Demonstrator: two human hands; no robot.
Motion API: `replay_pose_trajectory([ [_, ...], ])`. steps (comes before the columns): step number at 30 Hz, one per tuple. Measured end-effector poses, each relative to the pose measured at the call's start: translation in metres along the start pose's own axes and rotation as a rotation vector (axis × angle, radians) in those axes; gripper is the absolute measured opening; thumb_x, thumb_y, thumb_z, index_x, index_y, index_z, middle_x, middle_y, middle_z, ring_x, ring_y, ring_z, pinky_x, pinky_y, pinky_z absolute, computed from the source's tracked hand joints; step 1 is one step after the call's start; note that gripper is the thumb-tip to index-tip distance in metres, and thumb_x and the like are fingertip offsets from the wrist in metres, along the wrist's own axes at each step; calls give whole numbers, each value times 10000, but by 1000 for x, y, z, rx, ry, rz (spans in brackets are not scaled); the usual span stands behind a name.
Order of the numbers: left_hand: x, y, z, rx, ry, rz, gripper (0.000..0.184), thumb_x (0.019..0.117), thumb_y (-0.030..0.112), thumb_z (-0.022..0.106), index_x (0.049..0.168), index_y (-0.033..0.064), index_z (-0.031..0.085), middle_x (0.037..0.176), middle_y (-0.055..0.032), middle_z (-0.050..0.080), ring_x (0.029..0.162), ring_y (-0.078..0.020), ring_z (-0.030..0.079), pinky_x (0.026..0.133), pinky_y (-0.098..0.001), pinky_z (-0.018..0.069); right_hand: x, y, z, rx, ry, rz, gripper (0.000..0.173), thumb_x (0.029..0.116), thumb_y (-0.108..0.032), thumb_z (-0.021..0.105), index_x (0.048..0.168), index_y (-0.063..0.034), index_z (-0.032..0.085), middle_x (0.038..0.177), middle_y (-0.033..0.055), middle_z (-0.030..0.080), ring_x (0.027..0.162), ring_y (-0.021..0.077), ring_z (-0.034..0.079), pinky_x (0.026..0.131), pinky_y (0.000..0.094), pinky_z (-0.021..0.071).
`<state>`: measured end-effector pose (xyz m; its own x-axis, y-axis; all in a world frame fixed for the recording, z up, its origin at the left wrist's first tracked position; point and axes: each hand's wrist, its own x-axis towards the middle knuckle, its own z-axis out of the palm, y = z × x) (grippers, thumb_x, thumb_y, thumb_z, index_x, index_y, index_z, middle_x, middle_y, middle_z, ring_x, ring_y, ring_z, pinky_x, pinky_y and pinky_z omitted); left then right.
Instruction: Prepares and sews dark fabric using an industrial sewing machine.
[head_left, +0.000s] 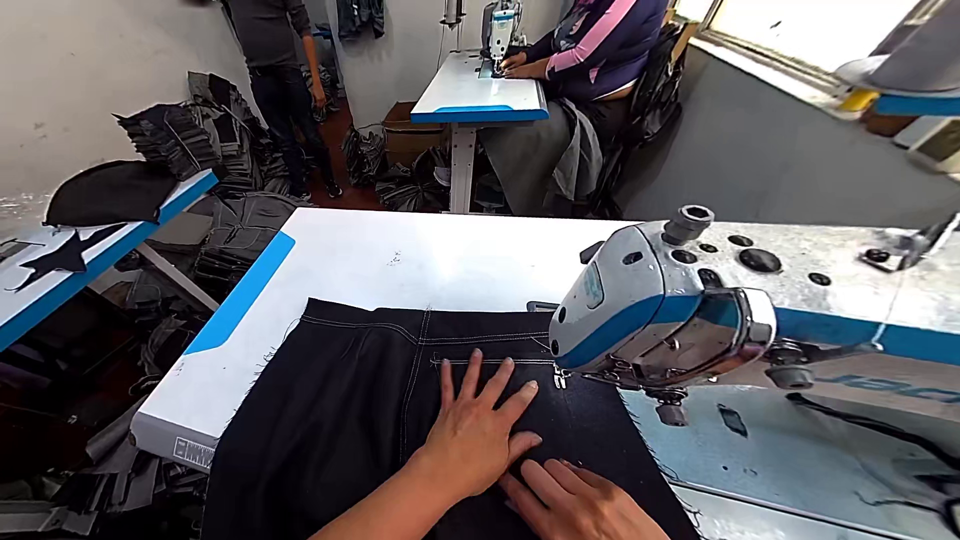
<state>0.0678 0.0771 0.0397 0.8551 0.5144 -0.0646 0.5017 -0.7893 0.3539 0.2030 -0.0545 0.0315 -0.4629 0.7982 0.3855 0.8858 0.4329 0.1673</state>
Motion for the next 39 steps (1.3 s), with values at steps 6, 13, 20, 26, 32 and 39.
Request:
replay_pose_trajectory([
  [6,0,-2,0,87,-54,-27,857,900,826,364,1629,399,220,1722,-103,131,1537,-542,-3,1035,-888,4,-36,14,-3,447,95,372,174,1012,-185,635,1074,-89,766,976,154,741,933,263,720,816,346,584],
  [13,-1,-3,-2,108,-75,-11,1001,806,919,356,1637,383,197,1722,-125,110,1531,-556,-8,1040,-885,-4,-54,16,5,367,75,474,248,1026,-183,607,1157,-1,713,1186,240,713,1199,380,660,1098,414,475],
  [20,-3,-12,0,142,-13,18,999,770,953,346,1615,428,251,1715,-103,166,1537,-538,34,1053,-877,25,-58,-3,3,381,36,513,338,1048,-161,557,1323,2,667,1367,230,644,1318,378,595,1149,460,439],
  [26,2,-28,6,217,60,121,963,784,958,276,1597,443,298,1716,-90,168,1544,-522,30,1059,-874,31,-51,-23,11,233,87,566,367,1054,-179,513,1336,3,663,1382,182,650,1337,319,589,1160,389,428],
  [32,1,-25,8,238,80,117,969,785,960,262,1602,440,287,1712,-105,180,1536,-540,45,1050,-877,43,-60,-16,11,256,86,534,387,1068,-204,487,1361,-10,649,1401,165,641,1357,293,574,1181,352,395],
  [39,23,-34,5,241,136,113,951,792,947,300,1584,423,349,1695,-114,237,1527,-546,109,1045,-876,72,-47,9,25,216,164,524,390,1069,-234,456,1324,-46,685,1363,125,674,1313,271,613,1145,347,445],
])
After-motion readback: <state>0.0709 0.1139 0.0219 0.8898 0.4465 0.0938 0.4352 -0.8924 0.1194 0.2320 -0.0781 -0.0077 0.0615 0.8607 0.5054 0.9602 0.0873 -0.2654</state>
